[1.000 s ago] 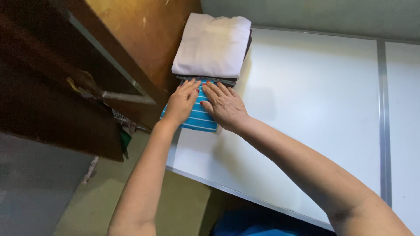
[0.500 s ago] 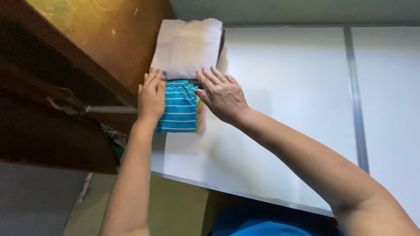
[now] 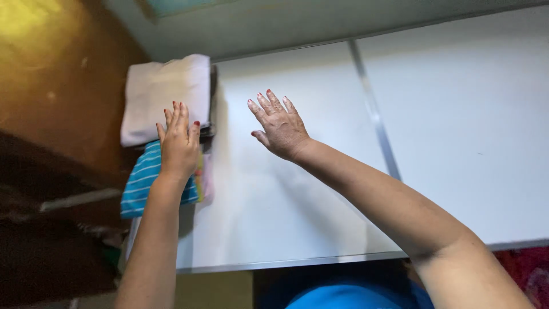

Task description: The person folds several pieces of clothing on a white table. They retrieve items from a red basket, unfold them, and fold them neatly before stacking them on the table. The items include blue striped shorts, grey shorts, and a grey tank top.

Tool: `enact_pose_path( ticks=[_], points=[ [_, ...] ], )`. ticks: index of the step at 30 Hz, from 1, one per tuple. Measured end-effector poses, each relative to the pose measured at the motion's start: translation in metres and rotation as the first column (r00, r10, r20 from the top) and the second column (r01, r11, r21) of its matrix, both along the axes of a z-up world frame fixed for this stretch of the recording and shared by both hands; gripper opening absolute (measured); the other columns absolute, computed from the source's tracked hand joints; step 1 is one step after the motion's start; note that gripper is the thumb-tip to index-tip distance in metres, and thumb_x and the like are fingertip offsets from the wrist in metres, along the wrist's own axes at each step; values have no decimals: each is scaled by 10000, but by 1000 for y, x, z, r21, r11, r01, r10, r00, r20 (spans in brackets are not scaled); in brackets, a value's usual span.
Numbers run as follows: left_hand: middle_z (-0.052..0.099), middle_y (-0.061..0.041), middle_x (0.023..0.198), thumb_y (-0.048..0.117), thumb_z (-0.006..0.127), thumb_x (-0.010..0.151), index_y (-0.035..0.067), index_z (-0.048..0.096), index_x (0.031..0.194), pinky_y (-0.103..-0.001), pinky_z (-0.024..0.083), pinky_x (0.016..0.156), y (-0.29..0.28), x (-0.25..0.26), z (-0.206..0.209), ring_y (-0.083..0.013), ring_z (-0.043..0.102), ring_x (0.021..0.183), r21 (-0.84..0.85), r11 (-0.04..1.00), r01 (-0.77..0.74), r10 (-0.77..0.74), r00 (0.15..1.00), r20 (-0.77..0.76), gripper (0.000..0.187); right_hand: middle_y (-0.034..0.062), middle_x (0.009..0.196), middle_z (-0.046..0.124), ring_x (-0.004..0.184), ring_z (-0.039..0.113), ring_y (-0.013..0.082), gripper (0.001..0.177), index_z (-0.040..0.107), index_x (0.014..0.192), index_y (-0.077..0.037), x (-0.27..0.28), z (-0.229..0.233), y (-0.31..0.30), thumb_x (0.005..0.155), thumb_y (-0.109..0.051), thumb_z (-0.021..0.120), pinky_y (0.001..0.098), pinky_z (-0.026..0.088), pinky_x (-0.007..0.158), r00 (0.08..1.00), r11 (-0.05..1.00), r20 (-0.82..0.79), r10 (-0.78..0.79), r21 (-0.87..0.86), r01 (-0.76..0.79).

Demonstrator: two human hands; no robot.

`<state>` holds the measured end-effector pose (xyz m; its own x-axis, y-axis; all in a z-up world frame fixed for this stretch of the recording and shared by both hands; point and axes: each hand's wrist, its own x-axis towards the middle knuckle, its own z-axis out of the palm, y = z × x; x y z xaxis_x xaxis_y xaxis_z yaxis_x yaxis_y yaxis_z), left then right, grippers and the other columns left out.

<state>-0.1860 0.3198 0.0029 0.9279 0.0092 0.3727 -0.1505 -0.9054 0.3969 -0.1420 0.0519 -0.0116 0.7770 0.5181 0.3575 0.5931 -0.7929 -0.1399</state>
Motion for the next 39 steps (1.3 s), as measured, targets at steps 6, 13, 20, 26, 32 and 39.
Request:
enact_pose_path(
  ticks=[6, 13, 20, 26, 32, 39],
  points=[
    [316, -218, 1663, 283, 447, 1109, 72, 319, 1633, -707, 146, 1169, -55, 16, -3, -473, 223, 1518, 46, 993, 105, -109, 990, 94, 580, 176, 1567, 462, 1523, 314, 365, 769, 381, 1587, -170, 12, -9, -69, 932, -394, 715, 598, 266, 1198, 994, 994, -5, -107, -27, 107],
    [413, -197, 1613, 294, 585, 1043, 100, 407, 1602, -648, 230, 1175, -131, 42, -21, -455, 293, 1497, 25, 970, 242, -243, 963, 117, 618, 159, 1588, 442, 1544, 272, 354, 732, 419, 1572, -183, 21, -15, -155, 932, -419, 683, 602, 236, 1204, 976, 976, -26, -215, -50, 214],
    [339, -220, 1643, 282, 644, 990, 105, 310, 1632, -672, 244, 1176, -226, 61, -37, -499, 262, 1497, -85, 913, 399, -398, 917, 31, 744, 168, 1597, 431, 1546, 264, 350, 753, 402, 1586, -164, 5, -14, -240, 923, -366, 694, 605, 210, 1206, 920, 921, -48, -389, -53, 386],
    [204, -196, 1702, 313, 523, 1058, 102, 188, 1661, -638, 143, 1226, -302, 70, -46, -454, 156, 1549, -84, 881, 466, -473, 876, -91, 721, 169, 1641, 370, 1569, 208, 327, 772, 340, 1612, -134, -16, -16, -297, 944, -341, 669, 594, 153, 1226, 854, 862, -118, -507, -40, 506],
    [179, -237, 1698, 286, 501, 1078, 53, 159, 1657, -671, 108, 1217, -379, 74, -61, -485, 120, 1547, -31, 847, 531, -530, 838, -130, 712, 200, 1644, 358, 1567, 208, 347, 792, 336, 1599, -44, -41, -32, -361, 947, -323, 687, 604, 147, 1225, 794, 799, -146, -591, 30, 600],
    [157, -230, 1706, 295, 507, 1081, 49, 164, 1656, -660, 54, 1220, -459, 47, -57, -461, 69, 1558, -78, 762, 642, -647, 751, -132, 714, 210, 1638, 370, 1557, 223, 360, 836, 299, 1616, -36, -100, -42, -428, 942, -285, 728, 632, 134, 1213, 724, 722, -98, -683, 56, 689]
  ],
)
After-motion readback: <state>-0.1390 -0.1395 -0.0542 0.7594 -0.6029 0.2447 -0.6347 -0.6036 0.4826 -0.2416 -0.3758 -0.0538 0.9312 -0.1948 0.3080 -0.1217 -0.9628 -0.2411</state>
